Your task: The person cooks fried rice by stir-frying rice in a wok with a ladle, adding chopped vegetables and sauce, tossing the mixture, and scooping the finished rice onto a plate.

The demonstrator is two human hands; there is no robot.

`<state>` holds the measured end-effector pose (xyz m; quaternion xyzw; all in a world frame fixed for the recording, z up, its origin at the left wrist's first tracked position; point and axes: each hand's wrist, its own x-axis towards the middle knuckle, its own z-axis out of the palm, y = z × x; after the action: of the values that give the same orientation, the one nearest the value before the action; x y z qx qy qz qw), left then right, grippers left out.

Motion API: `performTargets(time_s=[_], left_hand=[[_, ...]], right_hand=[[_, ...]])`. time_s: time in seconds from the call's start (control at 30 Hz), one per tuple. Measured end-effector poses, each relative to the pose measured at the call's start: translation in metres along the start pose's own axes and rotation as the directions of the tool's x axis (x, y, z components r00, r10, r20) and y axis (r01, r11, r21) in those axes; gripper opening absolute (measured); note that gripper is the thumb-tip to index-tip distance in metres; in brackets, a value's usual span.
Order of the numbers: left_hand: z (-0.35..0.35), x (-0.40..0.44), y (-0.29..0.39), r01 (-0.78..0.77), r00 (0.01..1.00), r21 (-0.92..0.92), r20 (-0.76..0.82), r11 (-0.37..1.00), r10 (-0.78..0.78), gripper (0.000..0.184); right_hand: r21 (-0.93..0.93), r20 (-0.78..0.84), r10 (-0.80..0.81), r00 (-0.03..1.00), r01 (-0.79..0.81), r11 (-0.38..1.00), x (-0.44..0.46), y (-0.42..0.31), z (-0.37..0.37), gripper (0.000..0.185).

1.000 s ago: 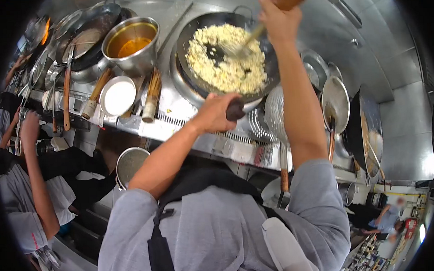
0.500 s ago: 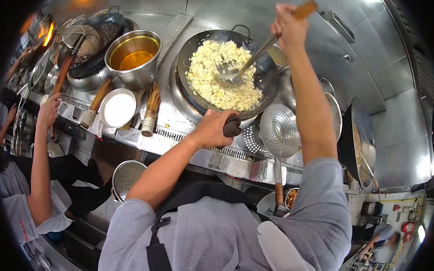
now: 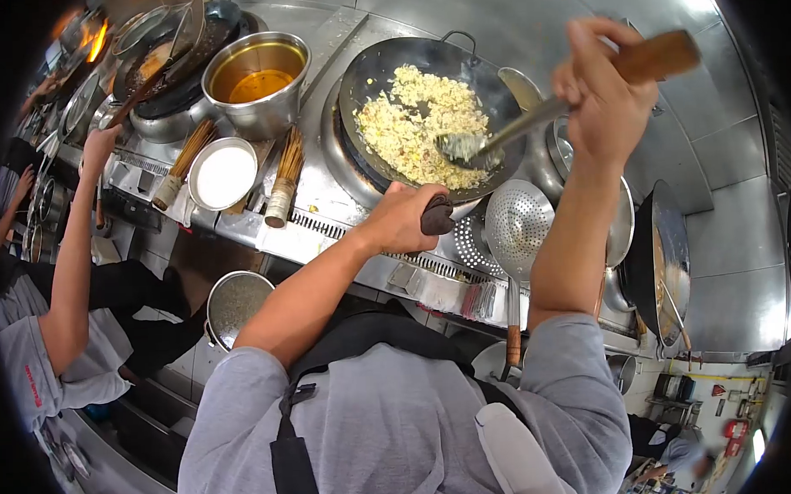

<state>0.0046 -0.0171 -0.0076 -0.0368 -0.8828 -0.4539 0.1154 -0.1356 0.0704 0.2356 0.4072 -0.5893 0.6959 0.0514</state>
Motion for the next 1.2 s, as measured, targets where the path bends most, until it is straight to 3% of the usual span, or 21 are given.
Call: performTargets(time_s=[0.03, 0.13, 0.23, 0.37, 0.47, 0.5, 0.6, 0.7, 0.8, 0.87, 0.93, 1.03, 1.13, 1.2], left_hand=[[-0.001, 0.001, -0.002, -0.01, 1.0, 0.001, -0.001, 1.0, 0.01, 0.074], [0.006, -0.003, 0.0, -0.035, 0.999, 0.017, 0.005, 0.999, 0.035, 0.075], [-0.003, -0.003, 0.009, 0.009, 1.0, 0.075, -0.007, 0.997, -0.009, 0.075], [0.005, -0.003, 0.001, -0.032, 0.999, 0.015, 0.005, 0.999, 0.032, 0.074], [-0.002, 0.0, 0.0, -0.032, 0.999, 0.004, -0.013, 0.999, 0.032, 0.074], [-0.002, 0.001, 0.0, -0.049, 0.998, 0.015, -0.032, 0.999, 0.049, 0.074], [0.0, -0.003, 0.0, -0.039, 0.999, -0.001, -0.028, 0.999, 0.039, 0.074], [-0.002, -0.004, -0.001, -0.043, 0.998, 0.004, -0.048, 0.999, 0.043, 0.074], [-0.002, 0.0, -0.003, -0.042, 0.996, 0.013, -0.079, 0.999, 0.043, 0.074], [0.001, -0.003, -0.004, -0.046, 0.998, 0.007, -0.044, 0.999, 0.046, 0.074], [-0.001, 0.004, -0.006, -0.052, 0.996, 0.0, -0.074, 0.999, 0.052, 0.073], [-0.002, -0.004, 0.001, -0.071, 0.997, 0.001, -0.041, 0.997, 0.071, 0.073], [0.002, -0.005, 0.001, -0.051, 0.997, 0.0, -0.066, 0.999, 0.051, 0.074], [0.003, -0.007, 0.002, -0.033, 0.999, -0.001, -0.014, 0.999, 0.033, 0.075]], right_hand=[[0.059, -0.02, -0.021, 1.0, 0.022, 0.998, -0.002, -0.001, -0.007, 0.016], [0.265, -0.124, 0.084, 0.989, -0.048, 0.963, 0.043, 0.086, -0.016, 0.017], [0.281, -0.254, -0.008, 0.967, 0.081, 0.956, 0.041, 0.044, 0.006, 0.016], [0.236, -0.168, -0.033, 0.985, 0.073, 0.969, -0.006, 0.085, 0.033, 0.016], [0.073, -0.082, 0.012, 0.997, -0.006, 0.997, 0.029, 0.084, -0.002, 0.016], [-0.027, -0.128, 0.031, 0.991, -0.035, 0.999, 0.023, 0.062, -0.006, 0.015], [-0.11, -0.057, -0.03, 0.998, 0.023, 0.994, 0.027, 0.083, -0.027, 0.011], [0.11, -0.355, -0.027, 0.934, 0.071, 0.991, 0.098, 0.087, -0.062, 0.009], [0.213, -0.465, -0.163, 0.87, 0.289, 0.933, 0.092, 0.085, -0.074, 0.014], [0.27, -0.242, -0.045, 0.969, 0.111, 0.957, 0.059, 0.108, -0.036, 0.013], [0.266, 0.013, 0.094, 0.996, -0.094, 0.959, 0.06, 0.107, -0.012, 0.014], [0.191, -0.036, 0.057, 0.998, -0.049, 0.98, 0.09, 0.067, 0.007, 0.015], [0.361, -0.235, -0.153, 0.96, 0.233, 0.903, 0.071, 0.065, 0.005, 0.016], [0.342, -0.189, -0.07, 0.979, 0.133, 0.93, 0.034, 0.113, 0.013, 0.015]])
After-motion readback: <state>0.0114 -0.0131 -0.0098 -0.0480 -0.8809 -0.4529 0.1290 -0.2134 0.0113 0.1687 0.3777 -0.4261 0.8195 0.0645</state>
